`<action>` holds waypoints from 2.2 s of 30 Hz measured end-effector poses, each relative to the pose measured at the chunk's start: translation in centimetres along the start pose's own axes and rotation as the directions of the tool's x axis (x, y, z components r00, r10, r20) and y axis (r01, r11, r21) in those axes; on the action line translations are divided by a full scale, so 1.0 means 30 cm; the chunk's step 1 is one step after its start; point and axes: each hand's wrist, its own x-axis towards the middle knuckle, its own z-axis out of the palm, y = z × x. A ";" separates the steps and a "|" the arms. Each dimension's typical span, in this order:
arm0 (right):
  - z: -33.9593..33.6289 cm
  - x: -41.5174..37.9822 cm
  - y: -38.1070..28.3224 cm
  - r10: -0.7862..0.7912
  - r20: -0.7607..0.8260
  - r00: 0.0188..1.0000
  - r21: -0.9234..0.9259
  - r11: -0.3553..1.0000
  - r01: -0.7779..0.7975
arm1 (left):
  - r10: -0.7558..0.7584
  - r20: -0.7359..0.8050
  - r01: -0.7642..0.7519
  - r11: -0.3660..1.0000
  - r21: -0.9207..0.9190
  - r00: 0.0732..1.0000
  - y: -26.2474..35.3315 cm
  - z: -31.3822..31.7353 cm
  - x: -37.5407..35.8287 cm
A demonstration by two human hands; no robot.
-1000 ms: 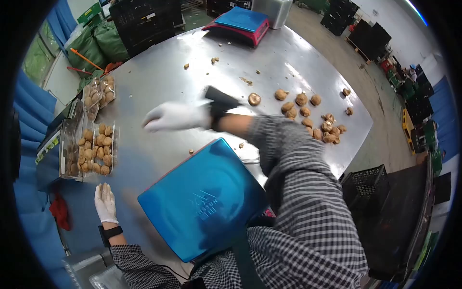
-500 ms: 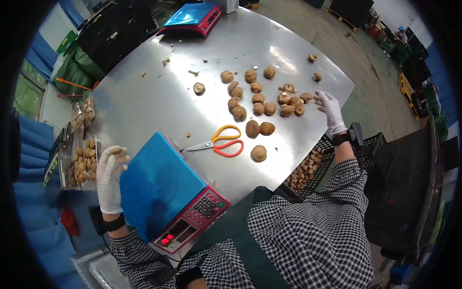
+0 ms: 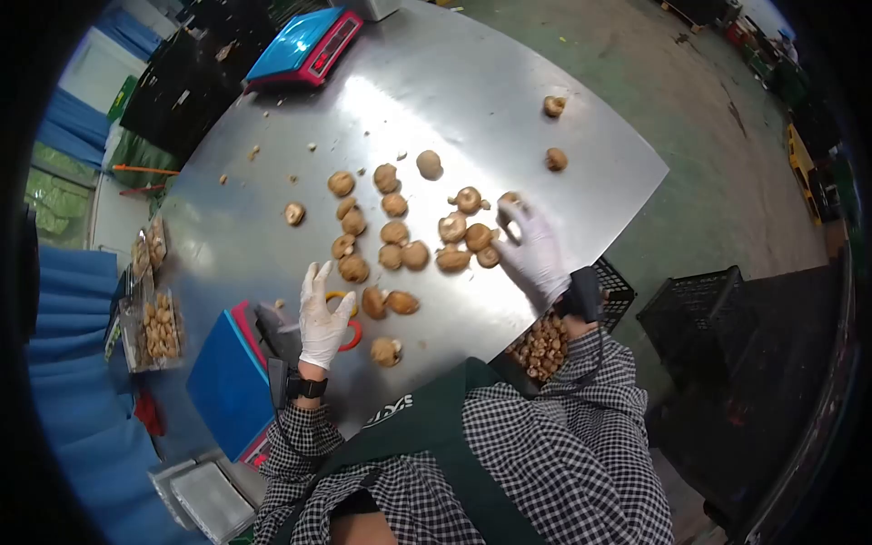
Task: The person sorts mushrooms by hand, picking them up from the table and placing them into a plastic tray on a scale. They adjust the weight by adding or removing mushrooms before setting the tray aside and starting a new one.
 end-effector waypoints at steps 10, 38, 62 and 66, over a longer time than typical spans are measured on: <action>-0.056 0.121 -0.005 -0.244 0.053 0.968 -0.119 0.961 0.249 | -0.126 0.226 0.152 0.983 -0.104 0.966 0.177 0.159 0.019; -0.044 0.154 -0.307 -0.064 0.601 0.796 0.661 0.600 -0.451 | 0.016 0.219 0.159 0.637 -0.754 0.975 0.373 0.014 0.225; 0.066 0.093 -0.332 -0.450 0.492 0.745 0.589 0.802 0.096 | 0.046 0.728 0.728 -0.106 -0.677 0.684 0.253 -0.007 0.094; 0.051 0.214 -0.294 -0.130 0.472 0.872 0.444 0.890 -0.108 | -0.022 0.730 0.730 -0.013 -0.683 0.683 0.235 -0.013 0.064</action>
